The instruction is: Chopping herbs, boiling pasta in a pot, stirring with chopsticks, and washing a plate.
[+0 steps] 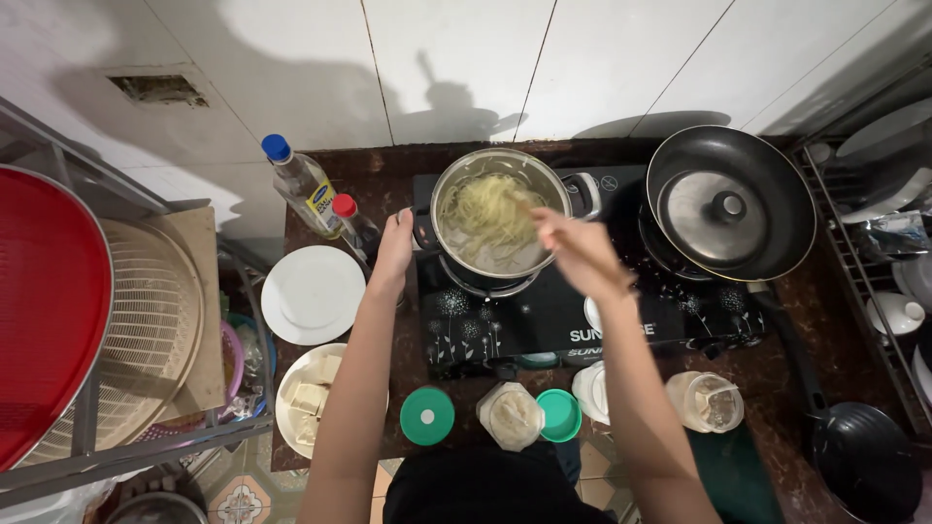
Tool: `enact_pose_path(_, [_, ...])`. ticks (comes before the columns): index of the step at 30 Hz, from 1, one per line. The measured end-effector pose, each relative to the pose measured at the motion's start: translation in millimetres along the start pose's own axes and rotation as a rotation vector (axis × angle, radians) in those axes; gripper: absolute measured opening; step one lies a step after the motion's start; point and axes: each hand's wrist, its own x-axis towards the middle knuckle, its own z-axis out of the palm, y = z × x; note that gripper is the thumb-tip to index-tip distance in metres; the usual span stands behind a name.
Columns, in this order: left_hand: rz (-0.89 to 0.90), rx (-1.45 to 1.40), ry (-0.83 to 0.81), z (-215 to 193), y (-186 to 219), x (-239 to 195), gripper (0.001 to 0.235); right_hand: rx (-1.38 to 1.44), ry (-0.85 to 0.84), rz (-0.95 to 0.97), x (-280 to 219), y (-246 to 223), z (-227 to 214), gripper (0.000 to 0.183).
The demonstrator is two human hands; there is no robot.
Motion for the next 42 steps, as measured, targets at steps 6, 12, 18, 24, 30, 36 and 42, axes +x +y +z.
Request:
enact_pose_path(6, [-0.018,0.027,0.028,4.0,11.3,-6.6,0.033,0.079,-0.111,0.106,-18.9,-25.3,-27.6,0.006])
enact_pose_path(12, [0.007,0.038,0.028,0.9,3.1,-1.4,0.034,0.237,-0.132,-0.060,-22.9,-20.3,-27.1,0.017])
enact_pose_path(18, [0.004,0.002,0.001,1.7,6.7,-4.8,0.033,0.225,-0.069,-0.093,-13.0,-8.8,-20.9,0.014])
enact_pose_path(24, [-0.031,-0.020,0.012,6.7,15.2,-8.7,0.033,0.040,0.141,0.046,-14.0,-30.4,-28.4,0.016])
enact_pose_path(30, [-0.040,0.021,0.032,5.5,12.1,-7.0,0.036,0.042,0.117,-0.124,-24.5,8.6,0.5,0.015])
enact_pose_path(36, [-0.034,0.079,0.040,4.8,9.4,-5.2,0.039,0.497,-0.073,-0.050,-33.9,7.2,-6.7,0.019])
enact_pose_path(42, [-0.030,0.023,0.030,5.7,8.1,-4.7,0.040,0.197,-0.094,-0.112,-12.5,6.6,-6.4,0.014])
